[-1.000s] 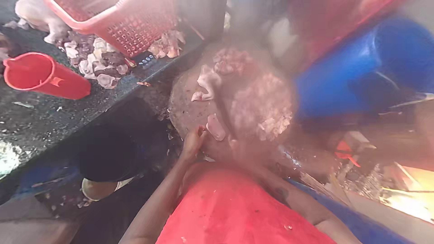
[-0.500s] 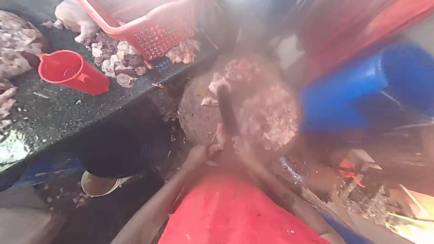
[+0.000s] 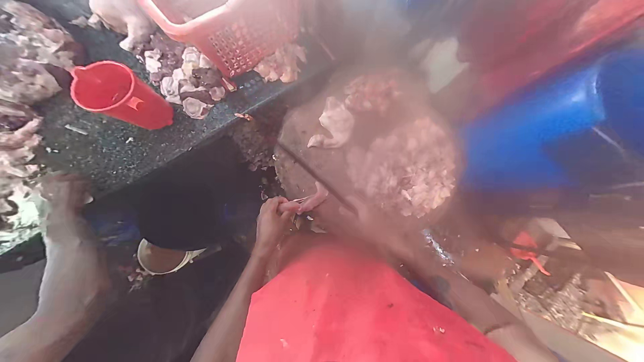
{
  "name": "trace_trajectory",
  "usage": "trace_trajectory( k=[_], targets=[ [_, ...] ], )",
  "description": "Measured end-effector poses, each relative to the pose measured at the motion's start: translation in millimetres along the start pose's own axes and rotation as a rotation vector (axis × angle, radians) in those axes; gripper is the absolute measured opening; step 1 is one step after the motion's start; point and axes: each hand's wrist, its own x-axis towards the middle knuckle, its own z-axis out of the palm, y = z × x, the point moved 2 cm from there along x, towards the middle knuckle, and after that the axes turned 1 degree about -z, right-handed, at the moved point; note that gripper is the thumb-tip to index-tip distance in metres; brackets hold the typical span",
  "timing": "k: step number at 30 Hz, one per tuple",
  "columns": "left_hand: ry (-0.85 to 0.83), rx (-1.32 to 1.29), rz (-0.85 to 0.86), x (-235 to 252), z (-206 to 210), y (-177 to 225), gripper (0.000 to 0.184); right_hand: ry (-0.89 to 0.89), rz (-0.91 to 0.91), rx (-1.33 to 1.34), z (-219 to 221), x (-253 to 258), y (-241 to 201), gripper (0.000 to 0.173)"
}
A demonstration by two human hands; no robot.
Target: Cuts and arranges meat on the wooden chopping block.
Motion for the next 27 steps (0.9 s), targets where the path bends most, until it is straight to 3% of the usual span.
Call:
trace_trajectory(
  k=[4,6,10,12,15,17,22,24,27],
  targets=[
    [-0.100,0.011,-0.024,-1.3,8.1,-10.4,0.026,-0.274,0.220,-0.249,18.9,18.0,48.1,0.061],
    [-0.122,-0.026,-0.061,-4.4,11.3,-10.1,0.028,-0.253,0.282,-0.256,13.5,18.2,52.4,0.061],
    [-0.153,-0.101,-0.160,-18.3,22.8,-14.2,0.031,-0.087,0.203,-0.087,4.9,-2.9,0.5,0.048],
    [-0.151,-0.116,-0.167,-20.2,28.4,-12.5,0.031,-0.118,0.195,0.020,12.4,-4.7,-13.5,0.046],
    [-0.155,-0.108,-0.170,-21.7,25.4,-8.1,0.031,-0.279,0.349,0.139,50.5,-0.7,22.6,0.049],
    [-0.162,-0.087,-0.168,-18.7,23.1,-6.4,0.030,-0.306,0.409,0.098,50.9,-3.4,37.3,0.052],
    [-0.150,-0.086,-0.184,-18.1,26.3,-8.8,0.034,-0.111,0.200,0.165,22.1,-18.9,-11.7,0.044],
    [-0.147,-0.068,-0.178,-16.8,26.5,-7.3,0.034,-0.172,0.184,0.172,33.7,-14.2,-10.9,0.046],
    [-0.194,-0.047,-0.146,-14.0,20.7,3.2,0.034,-0.385,0.346,0.205,62.9,-14.9,33.1,0.050]
  ],
)
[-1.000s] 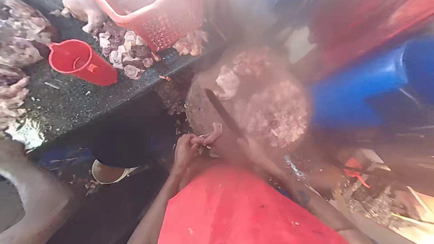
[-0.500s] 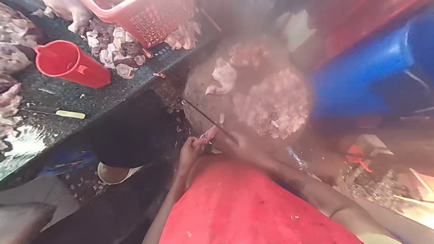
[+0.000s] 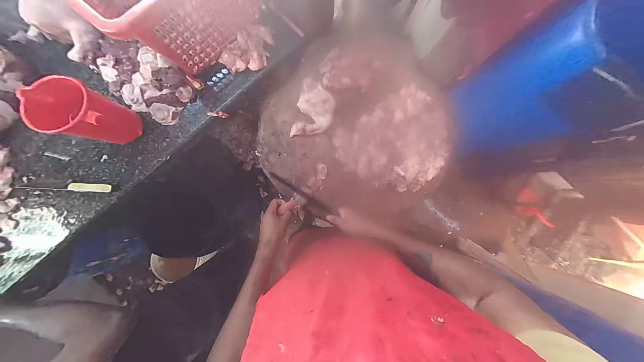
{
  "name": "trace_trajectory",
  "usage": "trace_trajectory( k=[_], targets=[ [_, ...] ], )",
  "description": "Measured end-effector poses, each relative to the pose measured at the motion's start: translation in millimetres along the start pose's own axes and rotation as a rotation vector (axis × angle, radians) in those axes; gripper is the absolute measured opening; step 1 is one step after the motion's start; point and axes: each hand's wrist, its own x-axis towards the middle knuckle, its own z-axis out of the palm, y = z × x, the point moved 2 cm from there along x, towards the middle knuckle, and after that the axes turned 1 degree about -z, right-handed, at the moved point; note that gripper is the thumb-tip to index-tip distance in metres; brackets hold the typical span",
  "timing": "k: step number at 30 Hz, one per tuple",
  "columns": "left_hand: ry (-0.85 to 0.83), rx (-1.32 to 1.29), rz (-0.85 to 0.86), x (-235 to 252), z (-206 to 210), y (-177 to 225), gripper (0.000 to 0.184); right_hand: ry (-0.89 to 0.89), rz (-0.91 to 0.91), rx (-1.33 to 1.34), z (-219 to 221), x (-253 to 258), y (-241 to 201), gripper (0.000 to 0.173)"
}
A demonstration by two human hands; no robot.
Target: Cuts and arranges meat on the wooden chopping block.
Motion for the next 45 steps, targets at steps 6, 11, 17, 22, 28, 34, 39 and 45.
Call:
trace_trajectory(
  k=[6,11,17,22,28,34,39,45],
  targets=[
    [-0.306,-0.437,0.052,-4.9,-3.8,55.5,0.033,0.310,0.197,0.200,-38.5,-23.5,50.4,0.048],
    [-0.287,-0.072,-0.077,17.7,30.2,40.5,0.044,0.646,-0.171,0.115,-71.9,-67.3,-22.9,0.043],
    [-0.274,0.070,-0.040,9.4,42.6,27.5,0.033,0.495,-0.117,0.064,-23.3,-33.9,3.6,0.043],
    [-0.190,0.124,-0.024,6.7,42.8,25.1,0.044,0.312,0.101,-0.031,-20.1,-29.9,23.1,0.052],
    [-0.135,0.147,-0.009,4.8,51.2,24.4,0.038,0.371,-0.098,0.154,-13.1,-38.7,-11.8,0.042],
    [-0.081,0.122,0.042,8.3,54.2,15.6,0.042,0.172,0.166,0.018,-17.2,-34.4,17.7,0.050],
    [-0.079,0.117,0.046,7.3,53.7,18.0,0.038,0.303,-0.120,0.115,-17.7,-48.3,-16.9,0.042],
    [-0.179,0.040,0.011,14.5,37.6,44.0,0.048,0.136,0.152,-0.036,-20.7,-22.0,35.1,0.054]
  ],
)
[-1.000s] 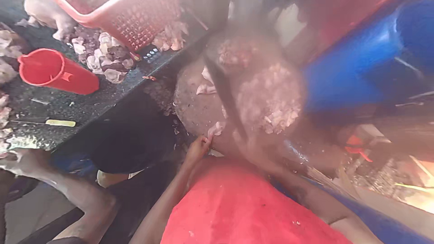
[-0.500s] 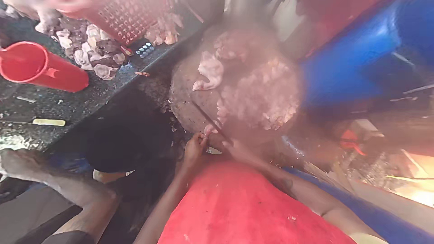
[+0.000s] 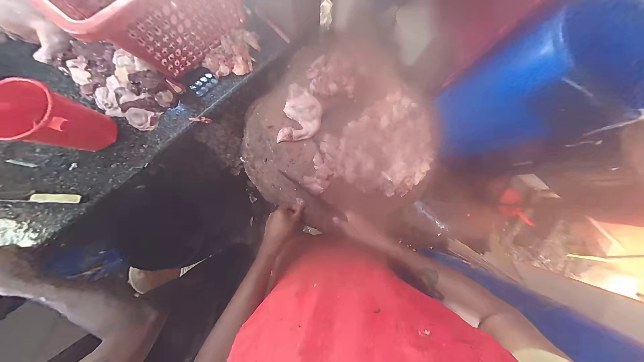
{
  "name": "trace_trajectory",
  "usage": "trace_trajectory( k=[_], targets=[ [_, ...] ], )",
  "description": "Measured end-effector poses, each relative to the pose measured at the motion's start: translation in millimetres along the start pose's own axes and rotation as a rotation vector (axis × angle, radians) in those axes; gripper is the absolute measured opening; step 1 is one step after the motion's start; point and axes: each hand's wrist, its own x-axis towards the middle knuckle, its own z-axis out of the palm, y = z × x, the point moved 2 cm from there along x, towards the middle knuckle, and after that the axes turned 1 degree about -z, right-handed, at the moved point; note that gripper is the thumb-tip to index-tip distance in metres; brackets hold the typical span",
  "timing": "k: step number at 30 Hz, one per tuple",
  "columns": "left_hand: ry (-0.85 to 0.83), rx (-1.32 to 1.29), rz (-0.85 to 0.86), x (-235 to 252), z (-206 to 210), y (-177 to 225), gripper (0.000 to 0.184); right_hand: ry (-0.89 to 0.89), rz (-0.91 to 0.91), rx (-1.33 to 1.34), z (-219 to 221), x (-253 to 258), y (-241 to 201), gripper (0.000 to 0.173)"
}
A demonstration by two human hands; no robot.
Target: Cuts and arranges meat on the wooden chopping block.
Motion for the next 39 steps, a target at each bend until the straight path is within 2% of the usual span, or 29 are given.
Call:
trace_trajectory(
  k=[3,5,7,8,11,14,18,20,22,24,26,29,31,33,35,37,39],
  targets=[
    [-0.003,-0.736,0.248,-14.3,-11.6,8.7,0.031,0.120,-0.030,0.035,-4.9,-21.2,-10.3,0.052],
    [0.055,-0.833,0.320,-25.0,-20.8,16.3,0.026,0.053,-0.079,0.126,-2.1,-25.0,-16.5,0.053],
    [0.092,-0.641,0.304,-33.1,-23.4,17.2,0.027,-0.067,-0.101,0.215,11.2,-11.9,-12.2,0.047],
    [0.058,-0.505,0.283,-35.7,-19.6,17.0,0.034,-0.120,-0.104,0.238,19.4,-0.9,-3.9,0.046],
    [-0.151,-0.153,0.265,-30.7,11.2,19.7,0.081,-0.181,-0.021,0.342,24.3,12.7,19.5,0.050],
    [-0.248,-0.003,0.363,-7.1,54.0,50.1,0.102,-0.082,0.110,0.503,10.6,6.8,46.5,0.053],
    [-0.408,0.036,0.628,54.0,94.4,131.1,0.095,0.220,0.116,0.705,-36.0,-8.7,87.7,0.045],
    [-0.416,0.060,0.776,71.5,86.4,171.5,0.075,0.288,0.078,0.849,-59.8,-26.2,93.7,0.039],
    [-0.250,-0.013,0.832,85.1,63.6,196.1,0.050,0.337,0.027,0.943,-73.0,-48.5,97.6,0.039],
    [0.016,-0.094,0.759,106.7,38.8,202.6,0.040,0.498,-0.046,0.948,-74.3,-67.6,109.5,0.035],
    [0.194,-0.138,0.678,141.9,28.6,196.4,0.046,0.662,-0.081,0.915,-74.7,-84.5,127.9,0.032],
    [0.249,-0.057,0.635,188.1,47.8,198.4,0.069,0.746,0.092,0.874,-90.4,-105.5,157.1,0.046],
    [0.176,-0.027,0.675,189.4,74.8,231.2,0.076,0.812,0.241,0.842,-100.8,-104.2,180.9,0.053],
    [0.040,-0.036,0.770,186.5,105.6,261.9,0.084,0.852,0.304,0.805,-110.0,-97.4,203.7,0.054],
    [-0.083,0.028,0.719,183.7,114.4,271.2,0.095,0.853,0.315,0.783,-118.7,-84.8,219.5,0.055],
    [-0.149,0.122,0.621,178.5,100.7,270.5,0.089,0.804,0.331,0.784,-126.7,-65.0,229.4,0.055],
    [-0.128,0.083,0.528,158.2,75.5,265.1,0.066,0.701,0.373,0.820,-130.0,-51.7,233.5,0.057]
  ],
)
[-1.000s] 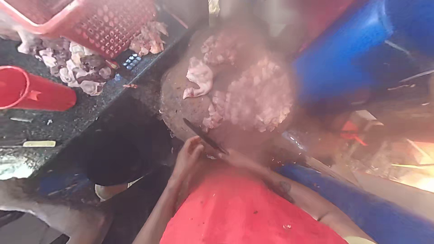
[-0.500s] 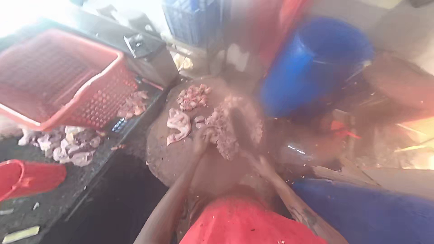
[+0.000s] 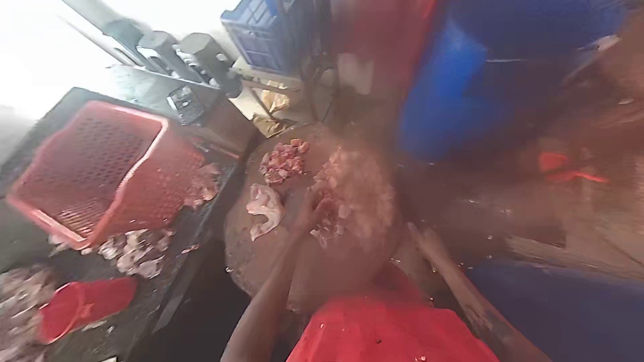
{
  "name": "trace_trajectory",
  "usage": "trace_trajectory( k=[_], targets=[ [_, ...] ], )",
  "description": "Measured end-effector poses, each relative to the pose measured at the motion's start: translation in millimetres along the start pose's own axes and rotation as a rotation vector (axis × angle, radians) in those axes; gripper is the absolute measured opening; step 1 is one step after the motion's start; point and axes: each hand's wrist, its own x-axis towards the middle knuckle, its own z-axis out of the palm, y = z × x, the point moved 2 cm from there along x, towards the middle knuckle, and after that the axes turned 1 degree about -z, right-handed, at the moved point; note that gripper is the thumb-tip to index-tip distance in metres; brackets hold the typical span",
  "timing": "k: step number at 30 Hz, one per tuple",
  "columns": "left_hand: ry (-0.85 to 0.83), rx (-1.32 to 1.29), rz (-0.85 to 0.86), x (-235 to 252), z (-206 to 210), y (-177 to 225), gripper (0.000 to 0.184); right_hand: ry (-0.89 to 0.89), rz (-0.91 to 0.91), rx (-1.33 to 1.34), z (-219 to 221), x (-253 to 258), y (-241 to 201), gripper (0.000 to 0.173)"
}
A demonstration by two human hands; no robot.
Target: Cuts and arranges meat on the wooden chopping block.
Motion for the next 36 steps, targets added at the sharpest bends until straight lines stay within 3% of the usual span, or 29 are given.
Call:
trace_trajectory(
  k=[2,5,8,10,12,15,17,20,22,24,28,32,34,36],
  targets=[
    [0.186,-0.064,-0.044,-27.3,-27.0,-9.6,0.044,-0.033,0.024,0.008,3.3,5.7,0.9,0.055],
    [0.483,0.151,-0.169,-57.8,-66.5,-60.6,0.035,-0.025,0.025,0.045,2.3,5.4,6.8,0.050],
    [0.412,0.504,-0.401,-70.8,-86.6,-89.4,0.040,-0.018,-0.034,0.097,0.6,9.1,13.5,0.044],
    [0.327,0.582,-0.464,-73.5,-92.9,-97.1,0.037,-0.036,-0.081,0.087,-0.3,14.2,15.1,0.041],
    [0.315,0.481,-0.428,-80.1,-107.3,-90.2,0.035,0.002,-0.133,-0.124,-7.6,11.2,3.3,0.048],
    [0.411,0.263,-0.399,-118.7,-148.7,-46.3,0.034,-0.040,-0.288,-0.312,-3.4,-20.1,-29.3,0.057],
    [0.498,0.176,-0.310,-150.5,-178.3,-24.4,0.029,-0.166,-0.436,-0.291,16.8,-49.3,-42.3,0.058],
    [0.506,-0.004,-0.210,-183.2,-201.5,-5.5,0.021,-0.540,-0.416,-0.212,71.9,-71.5,-52.5,0.055],
    [0.408,-0.149,-0.179,-201.1,-193.6,-3.7,0.023,-0.740,-0.335,-0.278,114.0,-75.5,-43.5,0.050],
    [0.310,-0.276,-0.143,-217.3,-177.7,-4.4,0.023,-0.818,-0.323,-0.439,144.7,-77.4,-26.6,0.051],
    [0.222,-0.342,-0.040,-255.9,-156.3,-21.9,0.015,-0.664,-0.364,-0.527,151.6,-82.9,-21.9,0.054],
    [0.202,0.051,-0.293,-258.8,-128.2,-75.1,0.030,-0.468,-0.596,-0.528,148.9,-115.7,-97.9,0.052],
    [0.123,0.165,-0.402,-253.2,-108.3,-99.1,0.037,-0.476,-0.829,-0.339,150.3,-146.6,-142.4,0.055],
    [0.106,0.190,-0.407,-254.6,-96.1,-106.9,0.039,-0.565,-0.999,-0.050,154.1,-189.5,-180.8,0.061]
  ],
)
